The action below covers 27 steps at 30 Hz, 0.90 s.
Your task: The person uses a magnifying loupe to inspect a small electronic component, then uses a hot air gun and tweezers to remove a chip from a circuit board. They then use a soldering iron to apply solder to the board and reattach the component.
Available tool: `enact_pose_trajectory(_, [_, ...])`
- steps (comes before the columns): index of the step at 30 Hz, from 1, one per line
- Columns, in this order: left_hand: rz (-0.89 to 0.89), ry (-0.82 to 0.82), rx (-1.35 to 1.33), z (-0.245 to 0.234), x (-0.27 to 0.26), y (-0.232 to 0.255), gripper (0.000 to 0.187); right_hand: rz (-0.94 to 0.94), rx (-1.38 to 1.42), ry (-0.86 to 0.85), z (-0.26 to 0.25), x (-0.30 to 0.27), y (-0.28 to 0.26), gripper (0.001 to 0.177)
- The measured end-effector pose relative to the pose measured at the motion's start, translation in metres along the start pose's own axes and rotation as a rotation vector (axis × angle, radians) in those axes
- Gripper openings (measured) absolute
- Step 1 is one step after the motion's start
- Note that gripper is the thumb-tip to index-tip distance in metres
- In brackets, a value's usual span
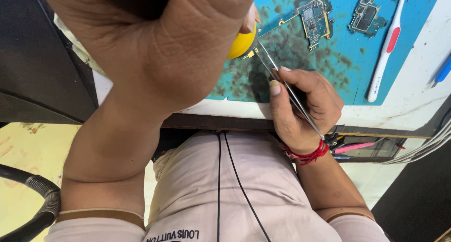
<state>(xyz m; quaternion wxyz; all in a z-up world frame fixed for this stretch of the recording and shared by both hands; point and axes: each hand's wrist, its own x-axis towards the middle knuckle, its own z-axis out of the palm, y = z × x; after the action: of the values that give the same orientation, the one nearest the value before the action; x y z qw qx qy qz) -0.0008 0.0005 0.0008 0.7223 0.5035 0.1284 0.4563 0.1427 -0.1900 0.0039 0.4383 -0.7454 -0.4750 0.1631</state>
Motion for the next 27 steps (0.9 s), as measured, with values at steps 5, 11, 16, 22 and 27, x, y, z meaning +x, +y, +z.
enact_pose_trajectory(5, [0.003, -0.001, 0.003, 0.0, 0.0, 0.001, 0.01, 0.04, 0.089, 0.063, -0.002, -0.012, 0.007, 0.013])
enact_pose_trajectory(11, [0.0, -0.003, 0.011, -0.001, 0.001, 0.002, 0.009, 0.199, 0.428, 0.319, 0.003, -0.027, 0.02, 0.019])
enact_pose_trajectory(16, [-0.004, -0.001, 0.018, -0.001, 0.002, 0.003, 0.01, 0.195, 0.593, 0.396, 0.003, -0.024, 0.029, 0.025])
enact_pose_trajectory(22, [-0.002, 0.0, 0.016, -0.003, 0.003, 0.003, 0.01, 0.194, 0.645, 0.413, 0.002, -0.024, 0.03, 0.026])
enact_pose_trajectory(27, [-0.003, -0.003, 0.014, -0.002, 0.003, 0.001, 0.011, 0.19, 0.628, 0.417, 0.003, -0.023, 0.032, 0.025])
